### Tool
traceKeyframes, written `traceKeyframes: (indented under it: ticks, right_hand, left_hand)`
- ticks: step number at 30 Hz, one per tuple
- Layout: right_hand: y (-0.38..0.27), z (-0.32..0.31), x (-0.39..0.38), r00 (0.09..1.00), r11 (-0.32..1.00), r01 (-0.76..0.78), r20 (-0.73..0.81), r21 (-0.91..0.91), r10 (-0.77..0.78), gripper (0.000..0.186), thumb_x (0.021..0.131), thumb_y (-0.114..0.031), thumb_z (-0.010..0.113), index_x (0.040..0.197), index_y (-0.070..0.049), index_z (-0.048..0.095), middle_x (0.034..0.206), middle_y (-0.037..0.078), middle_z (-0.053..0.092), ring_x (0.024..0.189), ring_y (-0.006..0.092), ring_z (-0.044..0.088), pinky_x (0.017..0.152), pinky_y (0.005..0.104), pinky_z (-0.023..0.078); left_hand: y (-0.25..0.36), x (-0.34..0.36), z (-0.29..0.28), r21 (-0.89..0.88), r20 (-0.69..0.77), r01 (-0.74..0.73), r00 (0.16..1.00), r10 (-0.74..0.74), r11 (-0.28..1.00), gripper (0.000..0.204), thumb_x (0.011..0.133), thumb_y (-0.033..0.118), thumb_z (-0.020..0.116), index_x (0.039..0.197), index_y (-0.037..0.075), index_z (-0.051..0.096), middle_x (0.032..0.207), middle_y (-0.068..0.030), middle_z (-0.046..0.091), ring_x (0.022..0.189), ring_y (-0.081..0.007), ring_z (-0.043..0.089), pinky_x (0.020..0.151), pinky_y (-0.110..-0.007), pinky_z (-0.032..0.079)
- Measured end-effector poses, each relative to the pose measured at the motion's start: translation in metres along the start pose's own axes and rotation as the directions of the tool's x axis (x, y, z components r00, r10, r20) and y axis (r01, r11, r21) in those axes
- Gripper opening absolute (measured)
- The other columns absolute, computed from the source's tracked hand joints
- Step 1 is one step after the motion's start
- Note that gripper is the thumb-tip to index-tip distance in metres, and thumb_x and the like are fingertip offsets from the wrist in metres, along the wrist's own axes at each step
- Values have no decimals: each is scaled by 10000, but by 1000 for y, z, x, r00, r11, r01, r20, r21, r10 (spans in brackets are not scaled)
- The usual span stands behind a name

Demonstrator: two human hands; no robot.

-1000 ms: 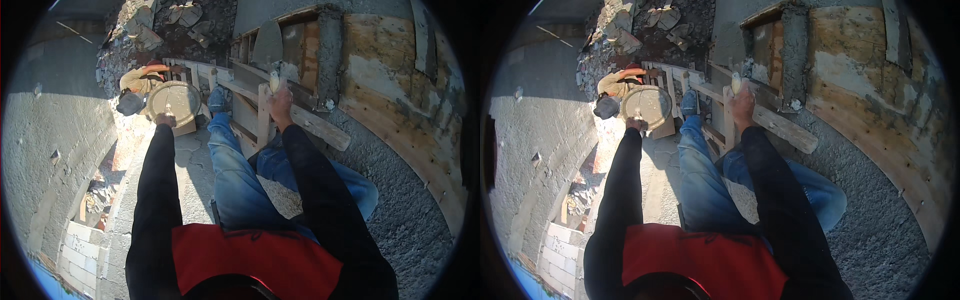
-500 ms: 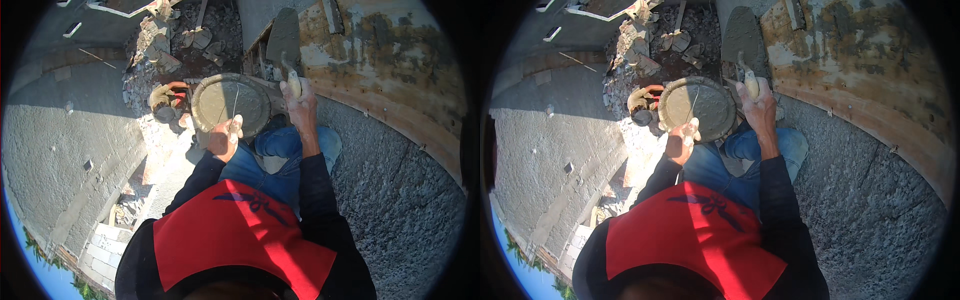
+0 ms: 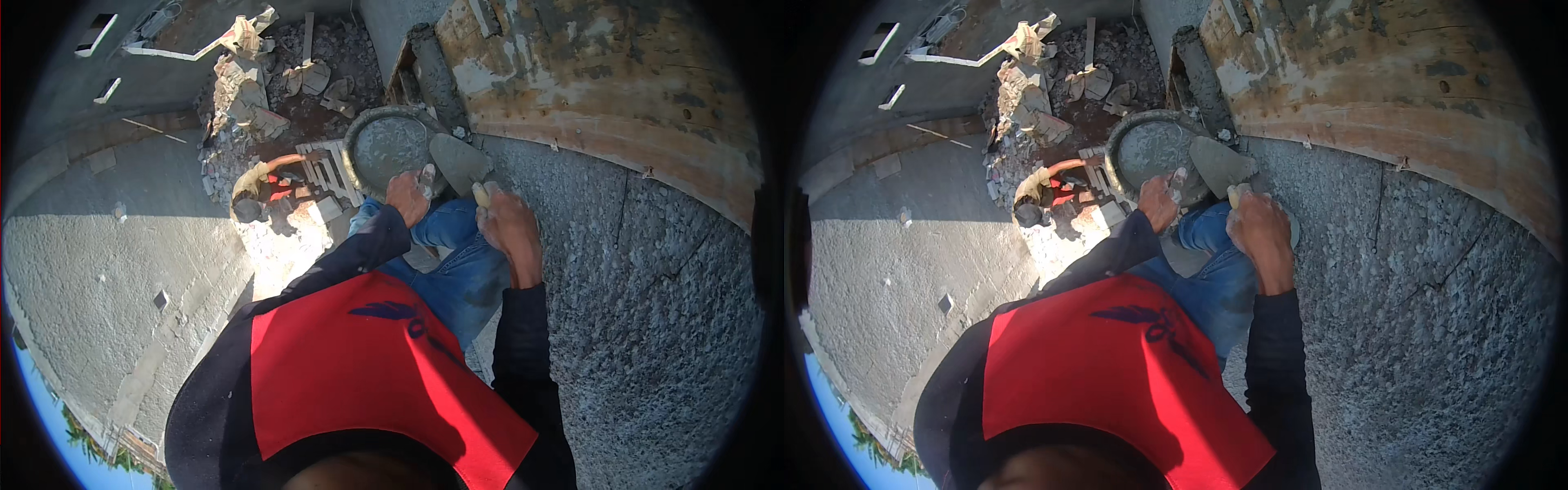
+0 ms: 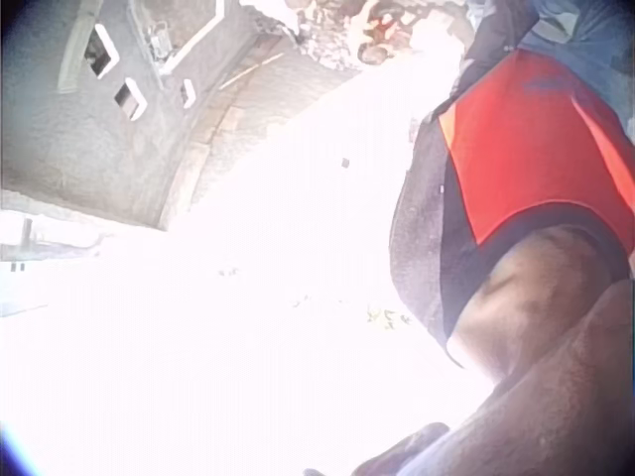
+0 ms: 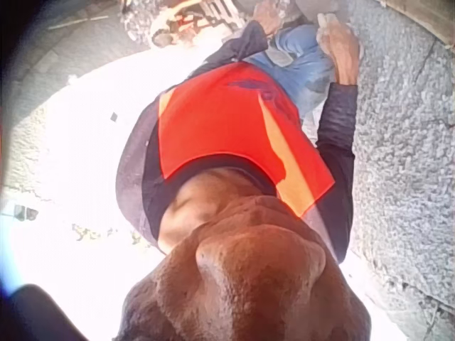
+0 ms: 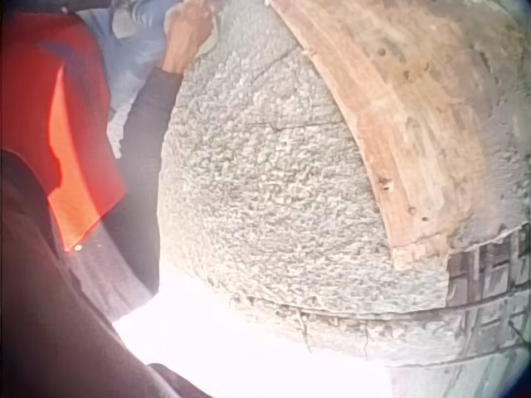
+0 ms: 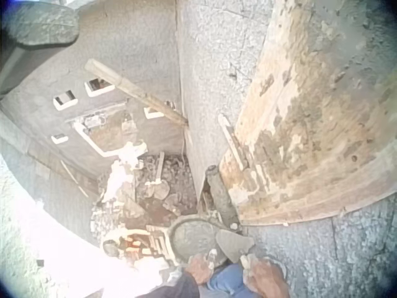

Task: Applying mortar to a wooden formwork for a concrete column.

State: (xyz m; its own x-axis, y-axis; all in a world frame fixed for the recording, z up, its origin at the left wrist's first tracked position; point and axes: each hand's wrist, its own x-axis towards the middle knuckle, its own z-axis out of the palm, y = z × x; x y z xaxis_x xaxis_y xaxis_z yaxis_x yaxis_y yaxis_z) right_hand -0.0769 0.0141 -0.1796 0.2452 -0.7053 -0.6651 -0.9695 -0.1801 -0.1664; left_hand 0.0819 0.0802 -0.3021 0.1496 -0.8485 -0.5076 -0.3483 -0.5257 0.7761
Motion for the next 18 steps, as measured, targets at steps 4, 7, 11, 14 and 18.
traceKeyframes:
  ticks: [4, 7, 11, 14, 18]
  right_hand:
    - [-2, 38, 38, 998, 987, 51, -15, -151, -54, 202, 793, -146, 568, 908, 1, 646, 974, 202, 646, 913, 384, 624, 793, 454, 502]
    - [-5, 50, 67, 1000, 985, 15, 19, -172, -12, 209, 802, -153, 547, 902, -16, 668, 976, 194, 658, 929, 366, 634, 813, 439, 504]
    - [2, 36, 71, 988, 982, -5, 150, -191, 34, 217, 812, -148, 532, 897, -21, 686, 995, 200, 659, 953, 368, 632, 826, 431, 502]
    - [2, 35, 74, 985, 977, 9, 171, -214, 29, 219, 813, -147, 532, 897, -18, 688, 993, 203, 659, 959, 374, 629, 831, 431, 502]
    - [12, 42, 84, 977, 975, 42, 212, -219, 5, 258, 837, -167, 500, 941, 13, 654, 983, 213, 657, 932, 375, 638, 807, 449, 504]
  left_hand:
    - [8, 0, 6, 34, 14, 6, 1000, -7, 999, 258, 829, 132, 501, 982, -23, 641, 830, -282, 620, 837, -456, 591, 766, -490, 463]
    - [-17, 7, 12, 48, -44, -27, 999, 30, 998, 257, 802, 124, 528, 986, -23, 633, 823, -280, 621, 820, -457, 591, 762, -491, 466]
    - [-25, 9, -21, 8, -131, -50, 990, 50, 999, 309, 764, 88, 551, 1047, -25, 601, 900, -263, 629, 888, -441, 586, 796, -492, 453]
    - [-96, 29, -41, 135, -497, 121, 867, -39, 983, 576, 805, 265, 641, 1297, 40, 446, 1237, -218, 481, 1133, -396, 446, 934, -437, 381]
    - [-156, 50, -58, -570, 184, 520, 836, -518, 637, 639, 805, 317, 686, 1319, 52, 416, 1221, -152, 549, 1096, -289, 544, 887, -440, 475]
